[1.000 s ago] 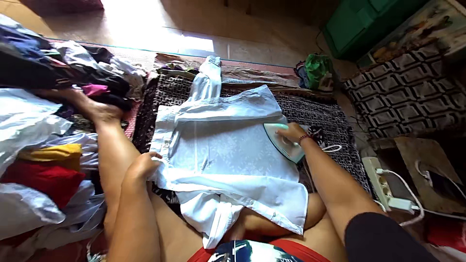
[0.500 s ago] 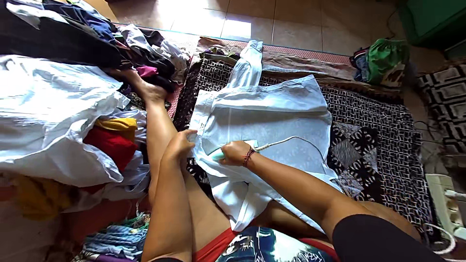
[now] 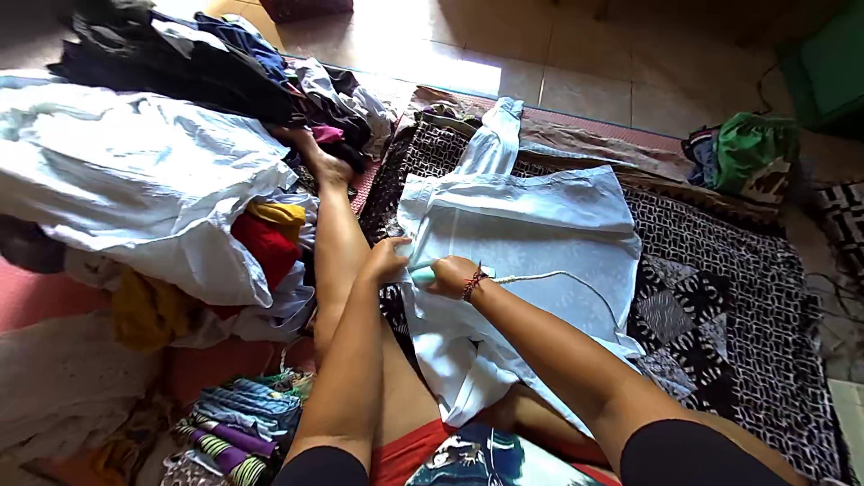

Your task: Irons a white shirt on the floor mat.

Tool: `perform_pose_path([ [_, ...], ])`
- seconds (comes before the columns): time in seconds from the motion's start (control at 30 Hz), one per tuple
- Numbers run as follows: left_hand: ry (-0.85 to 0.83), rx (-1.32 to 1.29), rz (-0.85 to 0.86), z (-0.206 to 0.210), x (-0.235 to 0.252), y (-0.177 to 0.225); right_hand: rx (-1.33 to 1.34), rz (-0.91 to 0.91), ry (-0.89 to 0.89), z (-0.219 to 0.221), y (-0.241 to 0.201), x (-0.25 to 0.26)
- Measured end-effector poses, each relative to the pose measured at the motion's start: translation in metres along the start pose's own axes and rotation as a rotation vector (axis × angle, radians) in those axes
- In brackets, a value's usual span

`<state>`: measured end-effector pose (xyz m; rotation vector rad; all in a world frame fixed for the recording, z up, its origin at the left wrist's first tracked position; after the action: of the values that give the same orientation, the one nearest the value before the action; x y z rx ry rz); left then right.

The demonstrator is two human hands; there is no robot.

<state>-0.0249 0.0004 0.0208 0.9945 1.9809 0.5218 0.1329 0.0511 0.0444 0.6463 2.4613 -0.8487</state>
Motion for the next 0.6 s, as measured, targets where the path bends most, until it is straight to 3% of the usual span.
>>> perform_pose_path([
  [0.07,0.003,-0.072,0.0,0.0,0.003,0.002,-0.046,-0.016,-0.008,-0.002,0.001,-0.001],
  [0.27,-0.023,-0.122,-0.044,0.005,0.005,0.006,0.036,0.182,0.094,-0.011,0.004,0.01],
  [0.5,-0.11,-0.155,-0.089,0.002,0.001,0.009,-0.156,-0.126,-0.171,0.008,0.007,-0.006],
  [0.6,-0.105,-0.054,-0.103,-0.004,-0.002,0.01,-0.17,-0.083,-0.137,0.005,0.003,-0.011],
])
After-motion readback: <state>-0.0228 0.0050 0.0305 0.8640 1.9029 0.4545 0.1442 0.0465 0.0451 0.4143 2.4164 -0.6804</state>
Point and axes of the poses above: each hand's wrist, its own x-axis towards the middle knuckle, its own z-axis out of the palm, y = z × x, the point moved 4 cm from there along x, towards the middle knuckle, and after that the axes turned 9 degrees about -z, right-handed, at the moved point
